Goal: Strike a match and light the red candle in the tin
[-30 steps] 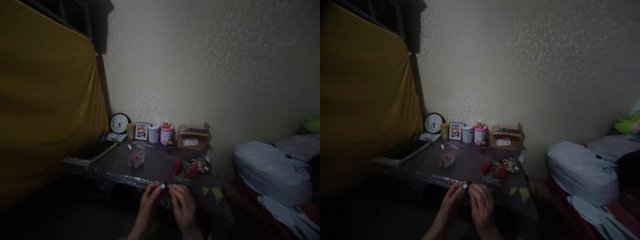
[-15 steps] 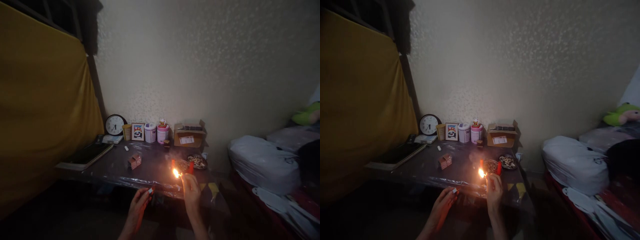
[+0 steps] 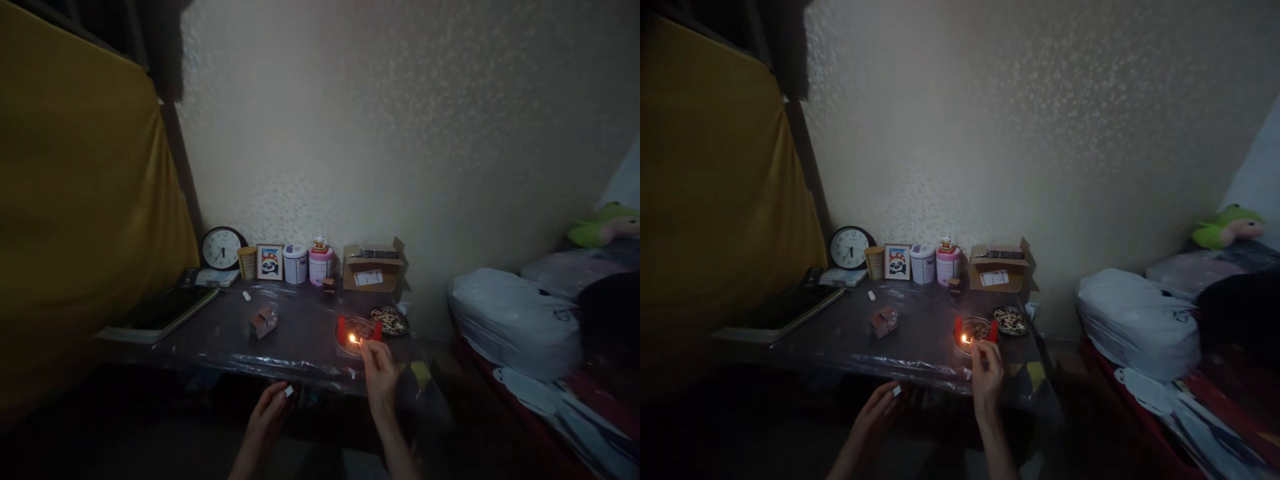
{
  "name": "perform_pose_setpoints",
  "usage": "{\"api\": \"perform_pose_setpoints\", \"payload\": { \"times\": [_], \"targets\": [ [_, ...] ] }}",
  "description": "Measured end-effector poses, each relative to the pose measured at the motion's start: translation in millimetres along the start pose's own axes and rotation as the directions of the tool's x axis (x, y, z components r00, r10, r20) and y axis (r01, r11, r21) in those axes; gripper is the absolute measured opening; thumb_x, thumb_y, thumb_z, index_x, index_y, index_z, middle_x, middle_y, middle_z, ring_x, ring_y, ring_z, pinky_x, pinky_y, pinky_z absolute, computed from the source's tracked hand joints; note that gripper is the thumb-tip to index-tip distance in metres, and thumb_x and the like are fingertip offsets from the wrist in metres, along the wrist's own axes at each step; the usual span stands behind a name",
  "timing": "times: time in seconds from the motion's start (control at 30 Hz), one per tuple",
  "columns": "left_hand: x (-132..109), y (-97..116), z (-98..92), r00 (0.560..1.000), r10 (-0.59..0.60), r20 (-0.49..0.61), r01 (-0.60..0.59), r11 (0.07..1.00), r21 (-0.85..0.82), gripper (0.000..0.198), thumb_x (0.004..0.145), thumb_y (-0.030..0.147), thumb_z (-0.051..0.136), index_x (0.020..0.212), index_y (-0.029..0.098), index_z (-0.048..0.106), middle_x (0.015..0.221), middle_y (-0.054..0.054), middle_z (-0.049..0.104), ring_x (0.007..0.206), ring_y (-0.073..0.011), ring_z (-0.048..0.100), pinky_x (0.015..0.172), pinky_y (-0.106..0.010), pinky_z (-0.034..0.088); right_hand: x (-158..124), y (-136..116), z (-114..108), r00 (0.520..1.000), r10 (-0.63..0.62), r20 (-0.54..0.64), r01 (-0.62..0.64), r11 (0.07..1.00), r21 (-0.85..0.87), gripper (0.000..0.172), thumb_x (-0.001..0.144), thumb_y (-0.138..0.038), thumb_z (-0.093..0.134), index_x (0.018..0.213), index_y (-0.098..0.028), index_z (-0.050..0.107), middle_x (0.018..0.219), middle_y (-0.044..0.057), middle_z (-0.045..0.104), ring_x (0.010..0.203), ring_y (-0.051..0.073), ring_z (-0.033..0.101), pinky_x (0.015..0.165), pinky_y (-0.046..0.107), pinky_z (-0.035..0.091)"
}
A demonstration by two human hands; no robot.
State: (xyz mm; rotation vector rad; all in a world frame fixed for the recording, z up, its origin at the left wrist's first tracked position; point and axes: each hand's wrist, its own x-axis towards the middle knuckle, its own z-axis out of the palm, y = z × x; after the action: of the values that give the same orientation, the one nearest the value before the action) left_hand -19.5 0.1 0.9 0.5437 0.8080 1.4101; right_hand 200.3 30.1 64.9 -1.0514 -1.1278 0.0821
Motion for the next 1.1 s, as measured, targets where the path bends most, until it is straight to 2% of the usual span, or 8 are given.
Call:
{"api": "perform_pose_setpoints", "payload": {
  "times": [0.13,0.37,0.5,0.63,0.87,1.1],
  "targets": [
    [-1.8,-1.5,2.9,0.998,0.019,-0.06,-0.019,1.0,0.003,0.037,0.052,0.037,0.079,0.081,0.018,0.066,0.076,-0.006,0.075,0.077,-0.0218,0.068,0.073,-0.03,0.049,5.1,-4.5,1.5,1.0,-0.022,0.009,0.022,1.0,0.018,0.019,0.077,-0.033,0.059,0.069,-0.017,0.065,0.074,0.004,0.061,0.072,0.017,0.058,0.068,0.031,0.049],
    [-2.9,-1.3,3.6,0.997,0.01,-0.07,-0.009,1.0,0.014,0.038,0.05,0.039,0.079,0.08,0.02,0.066,0.071,-0.004,0.073,0.07,-0.0205,0.068,0.067,-0.03,0.048,9.7,-4.0,3.3,0.999,-0.023,0.039,0.023,1.0,0.012,0.018,0.079,-0.033,0.058,0.072,-0.018,0.066,0.076,0.003,0.061,0.075,0.017,0.059,0.071,0.032,0.048],
    [-3.2,-0.4,4.1,0.999,0.004,-0.051,-0.004,1.0,-0.002,0.037,0.051,0.038,0.079,0.08,0.019,0.066,0.074,-0.005,0.074,0.075,-0.0217,0.068,0.071,-0.031,0.048,11.7,-2.2,5.4,0.997,-0.02,0.07,0.018,1.0,0.022,0.017,0.079,-0.032,0.058,0.072,-0.018,0.066,0.075,0.003,0.062,0.074,0.017,0.059,0.07,0.03,0.048],
    [-3.5,0.1,5.2,0.996,0.018,-0.084,-0.017,1.0,0.018,0.038,0.048,0.038,0.08,0.078,0.019,0.066,0.072,-0.005,0.073,0.073,-0.0203,0.067,0.072,-0.029,0.047,14.8,1.6,9.5,0.996,0.028,0.085,-0.031,0.999,0.042,0.016,0.077,-0.032,0.059,0.073,-0.018,0.065,0.075,0.003,0.065,0.074,0.018,0.06,0.072,0.031,0.048],
    [-6.5,2.5,9.6,0.994,0.007,-0.112,-0.004,1.0,0.026,0.039,0.047,0.038,0.08,0.079,0.02,0.067,0.073,-0.004,0.074,0.073,-0.0227,0.067,0.069,-0.031,0.048,20.5,12.9,17.8,0.989,0.072,0.131,-0.08,0.995,0.053,0.018,0.076,-0.035,0.06,0.076,-0.018,0.066,0.077,0.003,0.067,0.076,0.018,0.061,0.074,0.033,0.048],
    [-1.8,-0.1,4.1,0.996,0.015,-0.089,-0.015,1.0,0.001,0.037,0.05,0.036,0.079,0.08,0.019,0.067,0.076,-0.006,0.074,0.073,-0.0217,0.068,0.068,-0.031,0.048,26.1,19.9,25.1,0.982,0.138,0.125,-0.147,0.987,0.065,0.021,0.074,-0.037,0.061,0.077,-0.017,0.064,0.073,0.003,0.067,0.069,0.017,0.062,0.066,0.03,0.05]
  ]
}}
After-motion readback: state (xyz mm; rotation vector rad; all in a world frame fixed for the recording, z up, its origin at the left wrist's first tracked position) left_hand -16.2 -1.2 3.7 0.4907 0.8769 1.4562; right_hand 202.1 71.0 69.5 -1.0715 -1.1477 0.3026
